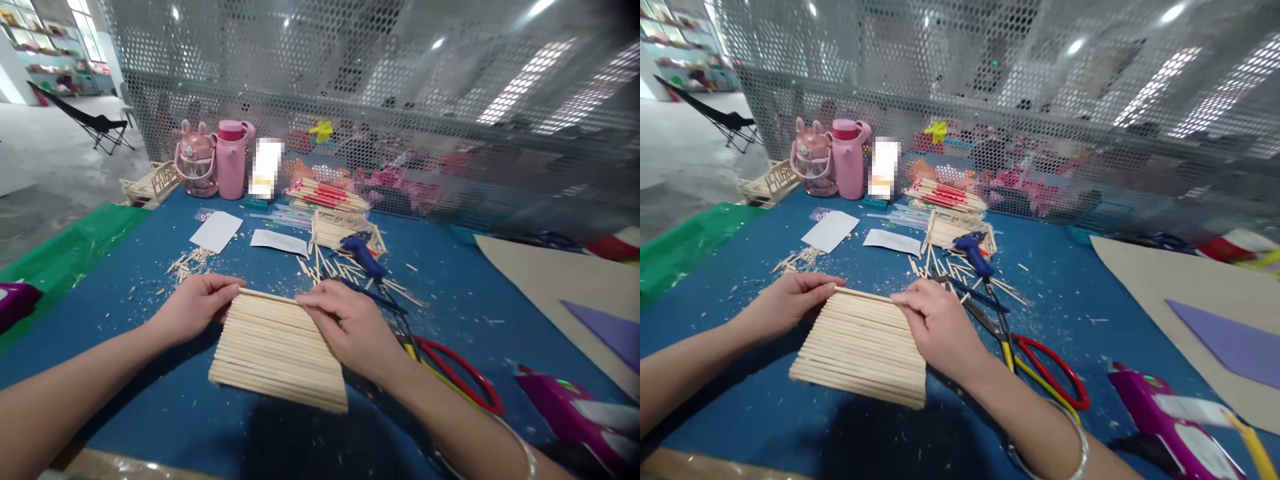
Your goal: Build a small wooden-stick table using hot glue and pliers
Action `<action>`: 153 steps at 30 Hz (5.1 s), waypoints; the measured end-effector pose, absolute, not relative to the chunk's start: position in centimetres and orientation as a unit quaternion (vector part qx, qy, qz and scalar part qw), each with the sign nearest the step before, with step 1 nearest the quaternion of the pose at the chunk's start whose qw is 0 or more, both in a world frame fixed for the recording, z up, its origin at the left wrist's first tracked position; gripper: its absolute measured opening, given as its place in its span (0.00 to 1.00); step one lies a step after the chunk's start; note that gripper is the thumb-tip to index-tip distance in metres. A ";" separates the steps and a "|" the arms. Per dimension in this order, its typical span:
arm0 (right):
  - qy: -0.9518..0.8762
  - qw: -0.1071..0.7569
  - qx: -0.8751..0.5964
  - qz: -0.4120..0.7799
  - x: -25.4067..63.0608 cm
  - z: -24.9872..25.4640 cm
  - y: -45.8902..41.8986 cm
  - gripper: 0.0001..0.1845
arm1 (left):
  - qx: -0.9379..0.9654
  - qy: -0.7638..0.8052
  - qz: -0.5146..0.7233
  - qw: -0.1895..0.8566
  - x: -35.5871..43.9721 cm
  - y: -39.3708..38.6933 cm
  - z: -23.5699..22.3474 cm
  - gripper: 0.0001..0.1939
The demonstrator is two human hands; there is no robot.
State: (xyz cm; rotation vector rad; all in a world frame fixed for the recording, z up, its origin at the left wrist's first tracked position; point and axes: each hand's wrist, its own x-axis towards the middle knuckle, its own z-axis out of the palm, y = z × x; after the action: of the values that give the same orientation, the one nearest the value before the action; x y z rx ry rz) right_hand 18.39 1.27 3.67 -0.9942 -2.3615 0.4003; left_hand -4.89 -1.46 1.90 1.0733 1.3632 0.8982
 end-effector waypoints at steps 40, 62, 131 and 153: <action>-0.798 0.266 -0.477 0.255 22.0 3.6 0.3 0.09 | 0.610 0.660 0.320 0.298 -5.1 -2.1 2.1 0.22; -0.817 0.270 -0.473 0.191 21.8 3.2 0.5 0.09 | 0.394 0.565 0.416 0.593 -5.4 -1.0 1.8 0.23; -0.742 0.283 -0.581 0.177 23.5 7.9 -2.0 0.07 | 0.870 0.401 0.238 -0.164 1.3 -4.8 1.3 0.12; -0.571 0.605 -0.330 0.446 23.4 11.3 0.7 0.15 | 0.823 0.402 0.394 0.078 2.2 -1.5 7.1 0.13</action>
State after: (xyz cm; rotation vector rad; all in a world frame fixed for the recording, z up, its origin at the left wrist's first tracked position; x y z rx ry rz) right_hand 23.35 0.74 11.31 -0.7622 -1.3202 1.0325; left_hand 2.22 -1.49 7.08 2.4647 1.2055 1.1788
